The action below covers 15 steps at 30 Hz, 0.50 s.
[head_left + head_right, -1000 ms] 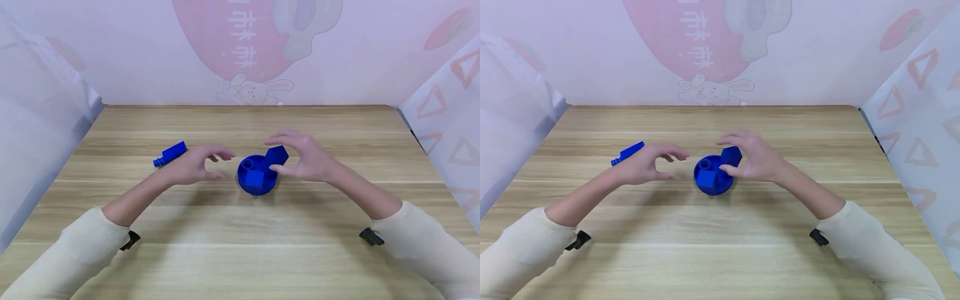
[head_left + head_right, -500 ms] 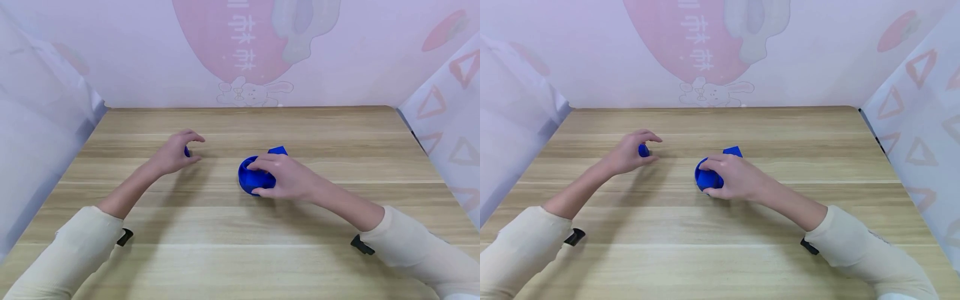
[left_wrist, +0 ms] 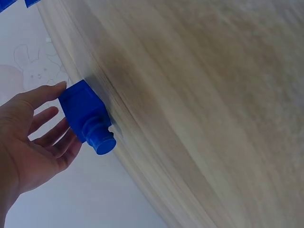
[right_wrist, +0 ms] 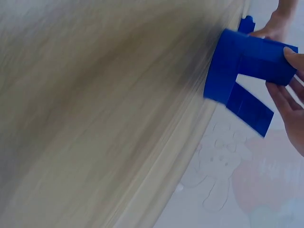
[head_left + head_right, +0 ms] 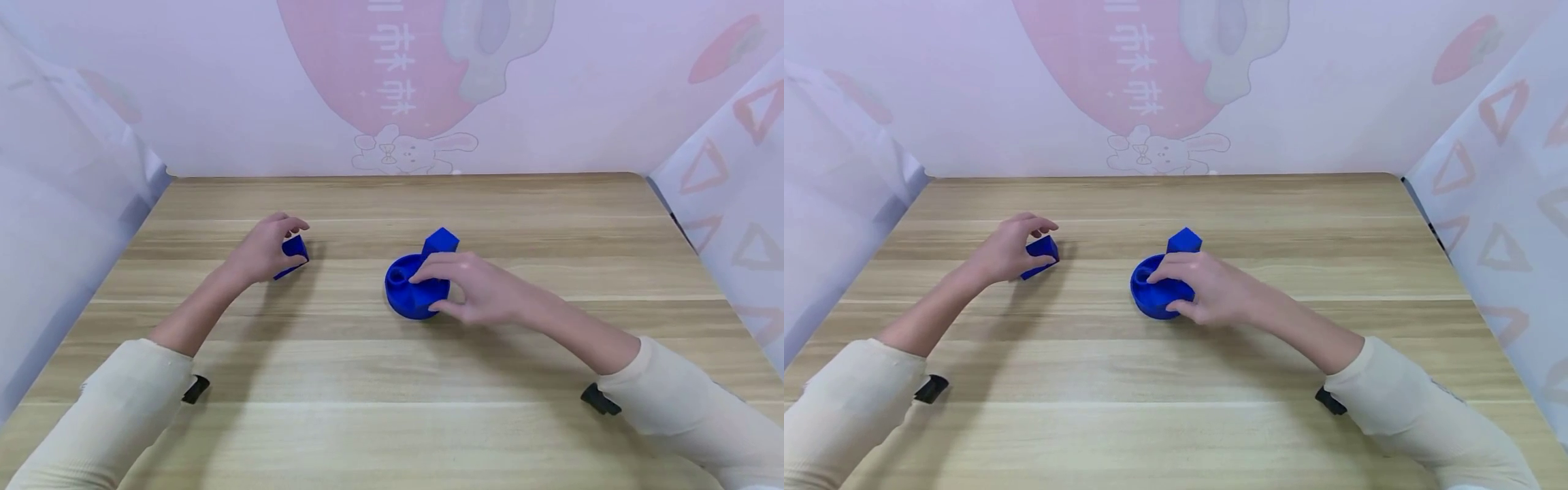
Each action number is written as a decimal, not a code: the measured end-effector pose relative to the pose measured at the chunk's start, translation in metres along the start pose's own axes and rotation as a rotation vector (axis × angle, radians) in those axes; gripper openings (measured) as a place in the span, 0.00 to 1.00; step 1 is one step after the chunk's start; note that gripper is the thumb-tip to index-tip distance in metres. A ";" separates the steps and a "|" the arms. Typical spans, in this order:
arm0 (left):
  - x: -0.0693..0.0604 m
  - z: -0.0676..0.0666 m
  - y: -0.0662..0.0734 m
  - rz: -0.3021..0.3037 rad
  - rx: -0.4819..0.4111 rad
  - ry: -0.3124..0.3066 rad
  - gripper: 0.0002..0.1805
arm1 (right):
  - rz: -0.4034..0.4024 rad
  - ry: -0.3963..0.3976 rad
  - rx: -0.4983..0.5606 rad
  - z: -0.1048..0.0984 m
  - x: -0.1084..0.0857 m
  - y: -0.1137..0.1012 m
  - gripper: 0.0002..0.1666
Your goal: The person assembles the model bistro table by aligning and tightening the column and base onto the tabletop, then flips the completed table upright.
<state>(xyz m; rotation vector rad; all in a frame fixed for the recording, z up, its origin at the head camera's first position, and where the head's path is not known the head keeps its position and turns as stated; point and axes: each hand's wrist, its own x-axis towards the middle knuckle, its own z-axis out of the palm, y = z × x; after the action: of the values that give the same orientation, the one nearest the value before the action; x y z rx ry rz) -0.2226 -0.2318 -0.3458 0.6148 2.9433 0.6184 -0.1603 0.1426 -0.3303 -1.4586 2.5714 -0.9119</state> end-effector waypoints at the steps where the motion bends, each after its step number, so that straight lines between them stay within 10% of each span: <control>1: 0.000 0.000 -0.001 -0.003 0.002 -0.008 0.29 | -0.015 -0.003 0.015 -0.001 -0.001 0.003 0.22; 15: 0.003 0.002 -0.007 -0.050 0.011 -0.089 0.28 | -0.043 0.010 0.095 -0.014 -0.012 0.029 0.31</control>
<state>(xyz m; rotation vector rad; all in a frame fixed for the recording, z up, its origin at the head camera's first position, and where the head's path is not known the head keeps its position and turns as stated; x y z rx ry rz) -0.2274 -0.2360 -0.3510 0.5523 2.8712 0.5561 -0.1802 0.1700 -0.3361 -1.4924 2.4757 -1.0335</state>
